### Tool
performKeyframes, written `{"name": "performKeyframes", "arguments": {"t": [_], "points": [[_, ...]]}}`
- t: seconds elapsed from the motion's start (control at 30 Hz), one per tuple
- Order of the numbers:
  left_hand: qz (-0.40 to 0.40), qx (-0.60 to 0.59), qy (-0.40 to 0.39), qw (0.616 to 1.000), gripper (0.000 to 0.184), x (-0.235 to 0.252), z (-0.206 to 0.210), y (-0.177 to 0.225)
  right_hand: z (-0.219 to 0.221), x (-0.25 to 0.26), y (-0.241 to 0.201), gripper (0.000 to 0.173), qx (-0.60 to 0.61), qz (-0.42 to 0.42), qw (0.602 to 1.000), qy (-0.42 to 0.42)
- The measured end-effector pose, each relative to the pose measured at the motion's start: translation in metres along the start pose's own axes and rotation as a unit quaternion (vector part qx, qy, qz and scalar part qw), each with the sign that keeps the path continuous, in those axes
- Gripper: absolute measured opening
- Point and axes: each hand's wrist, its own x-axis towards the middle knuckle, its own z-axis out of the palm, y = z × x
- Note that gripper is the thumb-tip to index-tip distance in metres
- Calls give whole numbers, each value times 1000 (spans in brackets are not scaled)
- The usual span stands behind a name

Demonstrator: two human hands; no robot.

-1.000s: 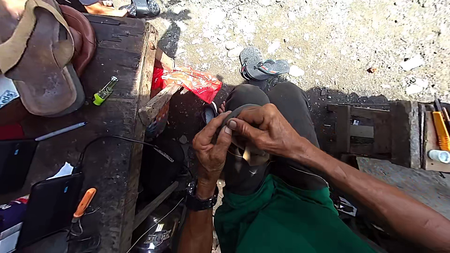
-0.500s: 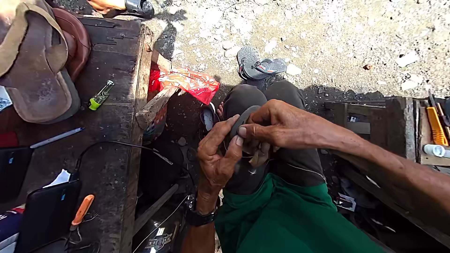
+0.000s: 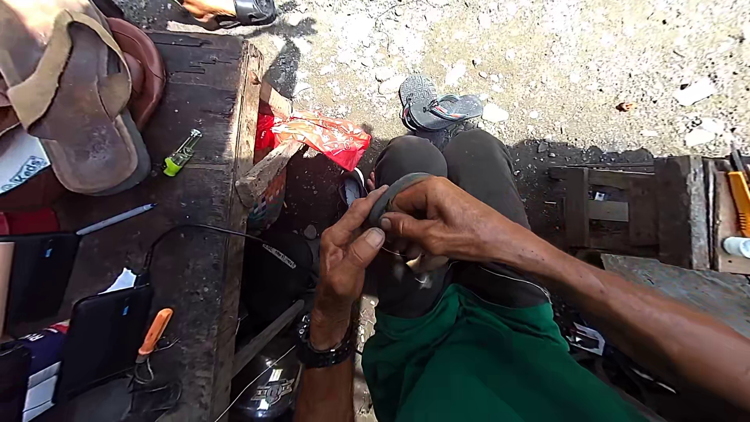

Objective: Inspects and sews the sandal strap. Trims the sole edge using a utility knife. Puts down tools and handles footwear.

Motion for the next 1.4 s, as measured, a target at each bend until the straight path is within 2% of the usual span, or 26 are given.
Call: {"name": "performKeyframes", "arguments": {"t": [0.1, 0.17, 0.43, 0.8, 0.97, 1.03, 1.2, 1.3, 1.4], "points": [[-16, -26, 66, 997, 32, 4, 6, -8, 12, 5, 19, 33, 9, -89, 995, 54], [-5, -36, 80, 996, 28, 8, 6, -14, 13, 8, 26, 34, -7, -127, 989, 74], [85, 46, 162, 982, 24, 9, 17, -35, 13, 8, 40, 33, -20, -165, 981, 95], [142, 166, 171, 961, 26, 13, 24, -48, 7, 1, 49, 33, -15, -194, 974, 115], [145, 229, 133, 953, 35, 13, 24, -42, 1, -1, 49, 33, -43, -215, 970, 101], [122, 213, 131, 960, 33, 12, 27, -35, -5, -1, 42, 34, -48, -183, 979, 73], [81, 229, 103, 965, 40, 4, 34, -13, -16, -7, 8, 32, 22, -5, 999, 34], [106, 245, 57, 962, 40, 6, 36, -5, -32, -12, -9, 35, -41, 45, 998, 12], [74, 179, 13, 981, 39, 6, 32, 1, -46, -15, -20, 35, -69, 101, 992, -29]]}}
